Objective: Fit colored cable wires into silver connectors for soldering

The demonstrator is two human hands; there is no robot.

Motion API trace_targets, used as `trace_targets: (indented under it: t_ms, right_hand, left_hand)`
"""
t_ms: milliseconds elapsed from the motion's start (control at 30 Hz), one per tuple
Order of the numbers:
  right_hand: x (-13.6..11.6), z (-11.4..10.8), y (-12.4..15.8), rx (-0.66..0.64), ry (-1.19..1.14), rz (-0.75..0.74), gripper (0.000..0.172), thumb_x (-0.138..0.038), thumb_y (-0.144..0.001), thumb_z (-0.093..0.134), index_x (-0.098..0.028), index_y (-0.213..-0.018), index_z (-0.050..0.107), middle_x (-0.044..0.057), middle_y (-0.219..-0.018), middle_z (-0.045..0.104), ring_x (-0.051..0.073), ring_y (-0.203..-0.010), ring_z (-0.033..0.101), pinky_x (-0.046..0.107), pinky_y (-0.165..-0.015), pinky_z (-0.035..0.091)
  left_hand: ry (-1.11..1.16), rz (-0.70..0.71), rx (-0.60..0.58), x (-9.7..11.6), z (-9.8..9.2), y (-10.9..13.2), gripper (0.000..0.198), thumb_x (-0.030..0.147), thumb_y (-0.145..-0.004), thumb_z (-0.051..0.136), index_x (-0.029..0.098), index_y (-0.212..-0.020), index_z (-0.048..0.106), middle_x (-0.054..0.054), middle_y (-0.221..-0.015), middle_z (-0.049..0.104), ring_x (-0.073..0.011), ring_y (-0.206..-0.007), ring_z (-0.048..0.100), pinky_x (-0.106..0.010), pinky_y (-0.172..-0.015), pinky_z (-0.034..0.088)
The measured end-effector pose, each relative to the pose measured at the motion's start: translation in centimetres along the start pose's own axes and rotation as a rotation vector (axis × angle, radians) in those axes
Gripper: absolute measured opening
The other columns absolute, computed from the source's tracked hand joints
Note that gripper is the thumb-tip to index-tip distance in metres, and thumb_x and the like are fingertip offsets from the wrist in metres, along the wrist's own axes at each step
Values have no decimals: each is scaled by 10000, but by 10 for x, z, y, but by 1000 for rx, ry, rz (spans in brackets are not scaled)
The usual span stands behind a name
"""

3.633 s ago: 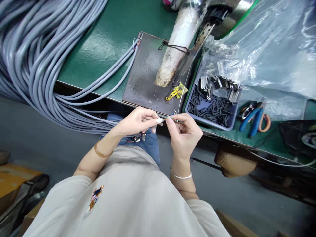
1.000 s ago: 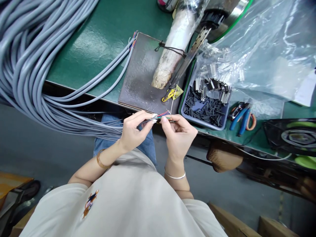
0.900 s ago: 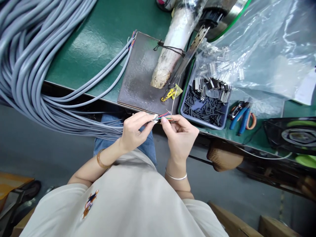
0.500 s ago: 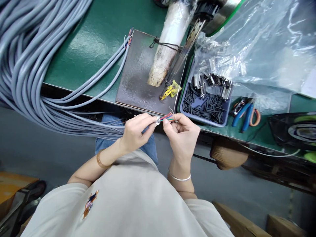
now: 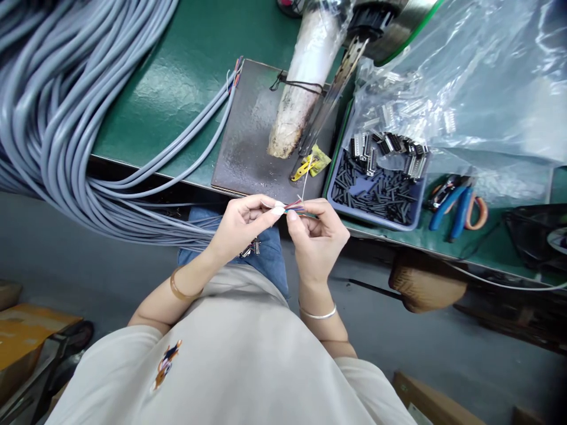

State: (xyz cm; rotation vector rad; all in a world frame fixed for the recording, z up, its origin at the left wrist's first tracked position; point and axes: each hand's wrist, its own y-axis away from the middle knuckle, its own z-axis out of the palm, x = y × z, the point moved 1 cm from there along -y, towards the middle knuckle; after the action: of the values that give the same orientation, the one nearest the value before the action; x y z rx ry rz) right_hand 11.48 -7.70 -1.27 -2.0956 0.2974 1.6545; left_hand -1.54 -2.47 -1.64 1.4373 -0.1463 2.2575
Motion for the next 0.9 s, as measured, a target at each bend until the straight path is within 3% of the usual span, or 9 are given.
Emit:
trace_targets:
  t_ms: [233, 667, 900]
  right_hand:
    - [7, 0, -5, -5, -161, 104, 64, -266, -844, 715, -223, -804, 688, -47, -738, 605, 38, -498, 361, 193, -423, 266]
    - [2, -9, -5, -32, -20, 117, 73, -277, -840, 742, -206, -834, 760, -14, -769, 641, 43, -525, 383, 226, -456, 246]
    - [-2, -11, -5, -54, 49, 76, 96, -278, -866, 722, -204, -885, 780, -8, -810, 663, 24, -490, 293, 241, -450, 194]
  left_hand:
    - [-30, 31, 12, 0, 2, 2, 296, 350, -699, 903, 131, -807, 735, 40, -618, 594, -23, -492, 467, -142, -453, 370]
    - [-73, 118, 21, -7, -2, 1, 195, 305, -803, 826, 135, -792, 730, 21, -679, 638, -17, -513, 481, -136, -531, 449]
    - [-109, 166, 31, -9, -1, 2, 187, 309, -803, 824, 140, -809, 744, 13, -705, 653, -31, -551, 521, -154, -589, 479]
